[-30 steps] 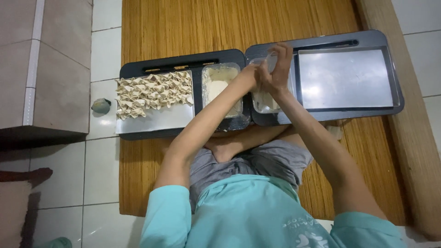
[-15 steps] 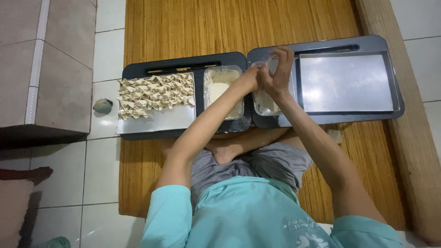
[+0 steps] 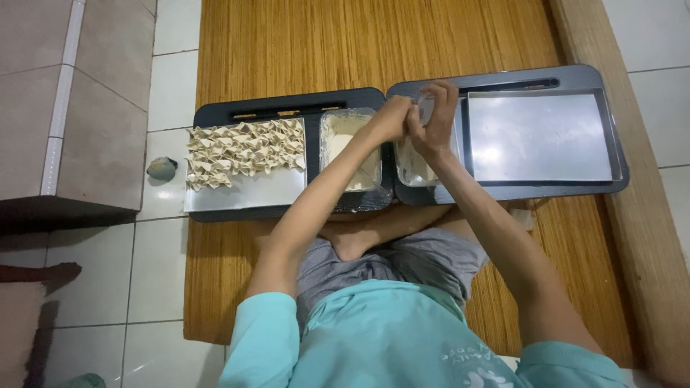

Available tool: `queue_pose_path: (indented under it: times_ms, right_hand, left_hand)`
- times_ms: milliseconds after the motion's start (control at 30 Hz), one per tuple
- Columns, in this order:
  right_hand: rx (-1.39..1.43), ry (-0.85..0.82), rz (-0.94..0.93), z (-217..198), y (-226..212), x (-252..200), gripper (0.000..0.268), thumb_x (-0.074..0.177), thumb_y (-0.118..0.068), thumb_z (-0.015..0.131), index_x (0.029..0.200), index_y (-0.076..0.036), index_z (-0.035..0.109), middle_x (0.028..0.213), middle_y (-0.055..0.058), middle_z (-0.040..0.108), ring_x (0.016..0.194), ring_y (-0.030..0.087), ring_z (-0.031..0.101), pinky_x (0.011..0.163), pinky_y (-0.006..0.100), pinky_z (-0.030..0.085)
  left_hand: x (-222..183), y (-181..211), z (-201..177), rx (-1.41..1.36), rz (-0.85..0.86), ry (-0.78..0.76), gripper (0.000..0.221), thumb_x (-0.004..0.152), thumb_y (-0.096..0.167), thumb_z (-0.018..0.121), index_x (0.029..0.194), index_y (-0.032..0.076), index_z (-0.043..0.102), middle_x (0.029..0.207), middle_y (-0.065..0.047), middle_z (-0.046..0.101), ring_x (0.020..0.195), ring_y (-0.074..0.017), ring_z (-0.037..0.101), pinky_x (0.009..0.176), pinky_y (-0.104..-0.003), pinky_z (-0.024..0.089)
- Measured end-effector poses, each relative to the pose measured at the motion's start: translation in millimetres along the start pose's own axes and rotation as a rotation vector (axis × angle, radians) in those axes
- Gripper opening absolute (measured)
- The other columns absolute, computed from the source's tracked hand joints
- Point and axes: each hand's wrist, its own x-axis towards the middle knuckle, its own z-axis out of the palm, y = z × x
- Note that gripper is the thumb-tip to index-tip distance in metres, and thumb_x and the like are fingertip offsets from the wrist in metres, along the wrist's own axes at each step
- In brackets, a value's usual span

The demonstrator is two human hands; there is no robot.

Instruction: Folding square dough wrappers with filling into decorative flower shapes

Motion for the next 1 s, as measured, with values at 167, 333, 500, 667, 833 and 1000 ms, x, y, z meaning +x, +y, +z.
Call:
queue_pose_path:
  times_ms: [167,333,500,667,833,1000]
  right_hand:
    - [-0.012,-0.003,0.002,8,18,-8,0.024,0.092,-0.020,0.063,0.112,-0.007,0.057,0.109,0.010,0.046,0.104,0.031,0.052,0.093,0.043,0.045]
    - [0.000,-0.048,0.055,0,-20,6,0.024,0.095,-0.022,0.061,0.109,-0.004,0.052,0.113,0.015,0.049,0.106,0.029,0.049,0.089,0.039,0.043]
    - [-0.472,-0.666,0.090,12,-8,-1,0.050,0.109,-0.047,0.048,0.126,-0.009,0.075,0.132,0.012,0.071,0.128,0.028,0.061,0.111,0.077,0.012]
    - [-0.452,-0.710,0.130,12,-9,0,0.048,0.109,-0.042,0.047,0.138,-0.011,0.068,0.133,0.015,0.070,0.128,0.033,0.059,0.113,0.074,0.013]
    - [-0.285,-0.717,0.260,6,-3,7,0.051,0.109,-0.042,0.042,0.142,-0.010,0.063,0.140,0.020,0.063,0.134,0.038,0.053,0.115,0.071,-0.004]
    - [0.612,0.155,0.616,-19,34,15,0.036,0.100,-0.039,0.067,0.122,-0.009,0.071,0.112,0.007,0.074,0.103,0.022,0.072,0.086,0.031,0.059]
  left_hand:
    - [-13,16,-41,-0.102,-0.096,0.219,0.022,0.087,0.004,0.068,0.107,0.003,0.076,0.098,-0.019,0.074,0.096,-0.0373,0.074,0.084,-0.044,0.059]
    - [-47,48,-106,-0.373,-0.390,0.327,0.022,0.099,0.015,0.057,0.118,0.013,0.067,0.135,-0.015,0.065,0.110,-0.0295,0.072,0.065,-0.031,0.074]
    - [-84,84,-131,-0.779,-0.300,0.518,0.020,0.099,0.014,0.062,0.117,0.011,0.069,0.115,-0.009,0.067,0.101,-0.0208,0.069,0.072,-0.029,0.067]
    - [-85,74,-113,-0.872,-0.239,0.452,0.022,0.100,0.012,0.061,0.120,0.007,0.067,0.115,-0.008,0.066,0.110,-0.0245,0.068,0.082,-0.036,0.068]
    - [-85,88,-100,-0.908,-0.255,0.411,0.020,0.099,0.007,0.061,0.118,0.008,0.068,0.118,-0.011,0.067,0.115,-0.0273,0.066,0.084,-0.039,0.070]
    - [-83,105,-81,-0.564,-0.340,0.268,0.030,0.098,0.018,0.062,0.127,0.010,0.064,0.128,-0.009,0.067,0.120,-0.0223,0.062,0.100,-0.032,0.058]
